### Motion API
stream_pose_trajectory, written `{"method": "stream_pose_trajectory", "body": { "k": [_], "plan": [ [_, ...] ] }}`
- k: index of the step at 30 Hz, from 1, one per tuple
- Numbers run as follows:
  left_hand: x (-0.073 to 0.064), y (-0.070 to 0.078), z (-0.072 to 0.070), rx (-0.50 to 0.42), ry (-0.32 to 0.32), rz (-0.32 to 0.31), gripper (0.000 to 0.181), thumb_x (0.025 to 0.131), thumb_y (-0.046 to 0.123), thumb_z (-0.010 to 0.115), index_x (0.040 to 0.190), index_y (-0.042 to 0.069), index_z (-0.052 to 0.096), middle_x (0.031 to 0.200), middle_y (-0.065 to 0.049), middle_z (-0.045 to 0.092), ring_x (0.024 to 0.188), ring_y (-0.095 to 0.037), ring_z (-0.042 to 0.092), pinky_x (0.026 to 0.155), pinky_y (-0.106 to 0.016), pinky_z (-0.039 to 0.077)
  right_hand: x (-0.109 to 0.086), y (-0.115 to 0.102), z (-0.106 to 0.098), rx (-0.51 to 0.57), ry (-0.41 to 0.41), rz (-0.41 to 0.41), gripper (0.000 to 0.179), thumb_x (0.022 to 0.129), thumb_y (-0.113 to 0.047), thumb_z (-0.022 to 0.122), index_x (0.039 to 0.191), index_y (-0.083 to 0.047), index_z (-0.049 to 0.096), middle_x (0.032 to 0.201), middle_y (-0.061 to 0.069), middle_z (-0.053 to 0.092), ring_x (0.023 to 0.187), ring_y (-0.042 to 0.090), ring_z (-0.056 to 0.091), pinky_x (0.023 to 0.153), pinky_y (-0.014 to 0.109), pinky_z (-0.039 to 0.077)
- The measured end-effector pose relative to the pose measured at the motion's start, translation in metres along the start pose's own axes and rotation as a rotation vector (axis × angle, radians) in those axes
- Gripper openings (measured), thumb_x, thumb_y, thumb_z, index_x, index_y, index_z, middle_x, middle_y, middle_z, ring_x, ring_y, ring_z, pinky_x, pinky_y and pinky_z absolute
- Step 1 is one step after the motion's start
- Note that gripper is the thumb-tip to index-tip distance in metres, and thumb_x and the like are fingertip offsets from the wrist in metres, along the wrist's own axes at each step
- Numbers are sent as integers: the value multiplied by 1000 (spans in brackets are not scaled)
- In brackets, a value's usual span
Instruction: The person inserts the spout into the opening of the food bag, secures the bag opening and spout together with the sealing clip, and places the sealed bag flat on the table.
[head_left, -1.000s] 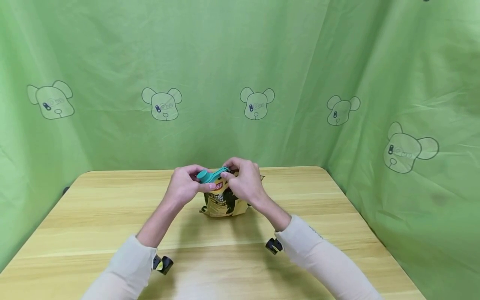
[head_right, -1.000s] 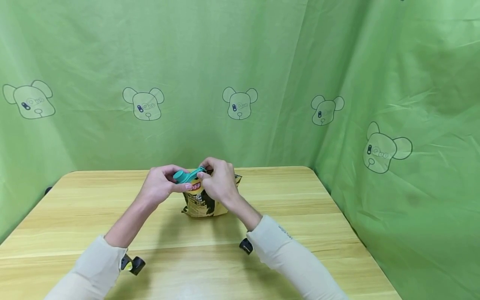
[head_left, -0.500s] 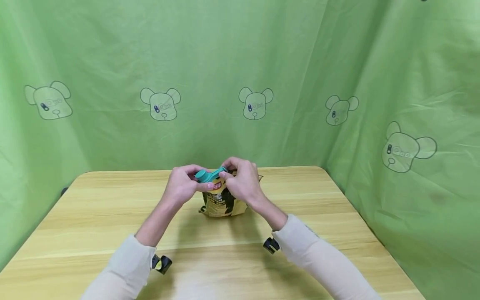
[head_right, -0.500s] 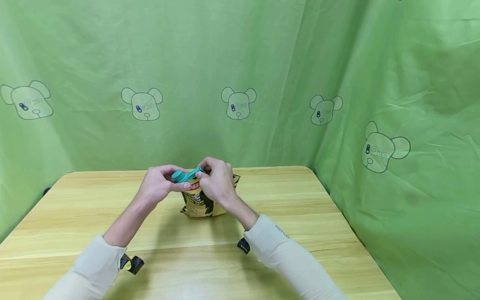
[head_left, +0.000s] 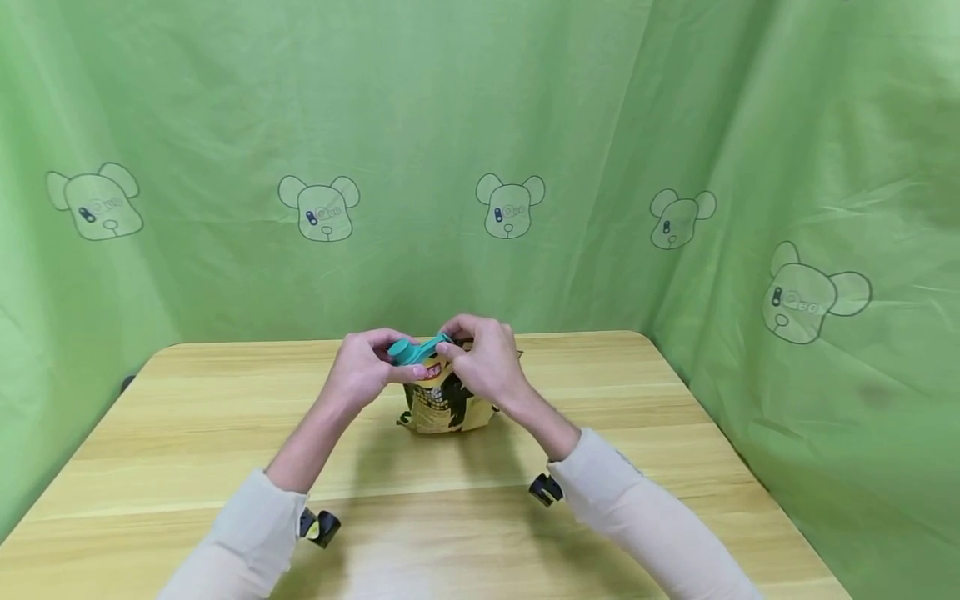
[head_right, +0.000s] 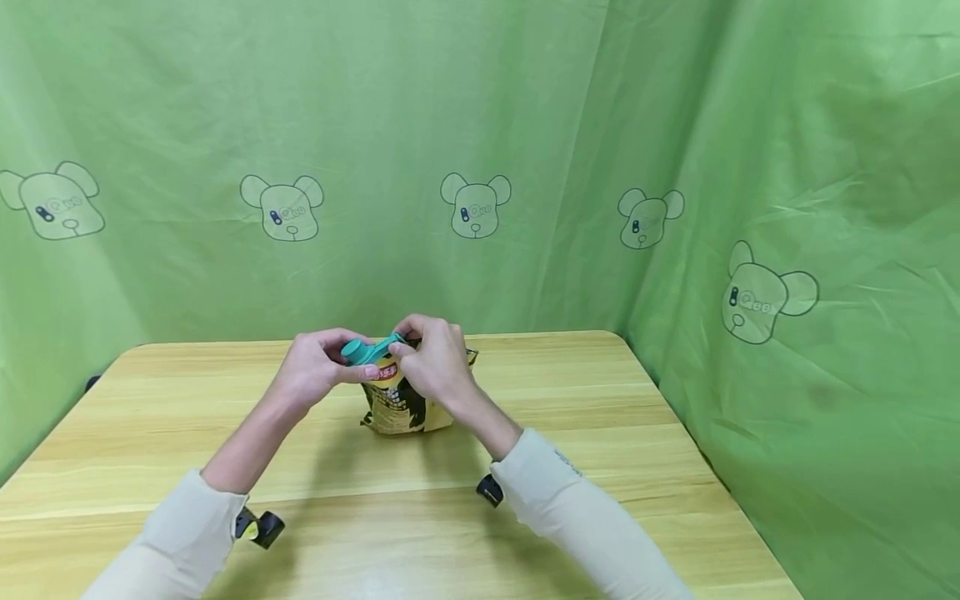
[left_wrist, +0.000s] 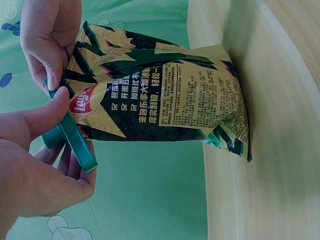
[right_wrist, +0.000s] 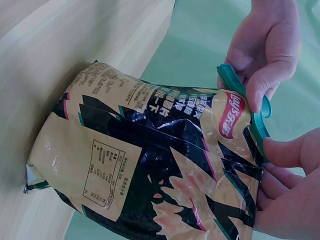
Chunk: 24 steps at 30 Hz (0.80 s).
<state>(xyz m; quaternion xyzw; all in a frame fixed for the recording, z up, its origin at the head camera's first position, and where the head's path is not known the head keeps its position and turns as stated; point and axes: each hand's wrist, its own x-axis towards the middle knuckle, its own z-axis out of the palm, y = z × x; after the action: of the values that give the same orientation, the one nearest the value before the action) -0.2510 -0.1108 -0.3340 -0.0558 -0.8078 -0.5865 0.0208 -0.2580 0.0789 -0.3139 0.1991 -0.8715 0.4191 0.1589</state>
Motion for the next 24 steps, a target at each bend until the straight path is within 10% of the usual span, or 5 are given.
{"method": "stream_pose_trajectory", "body": {
  "k": [24],
  "plan": [
    [0,-18,-6,92,-33,-55,48,79,12,87,124,5,70,119,-13,73,110,-28,67,100,-44,53,-8,48,-49,-125,-118,122,41,86,-15,79,124,-6,69,119,13,73,108,31,69,96,48,54]
  ]
}}
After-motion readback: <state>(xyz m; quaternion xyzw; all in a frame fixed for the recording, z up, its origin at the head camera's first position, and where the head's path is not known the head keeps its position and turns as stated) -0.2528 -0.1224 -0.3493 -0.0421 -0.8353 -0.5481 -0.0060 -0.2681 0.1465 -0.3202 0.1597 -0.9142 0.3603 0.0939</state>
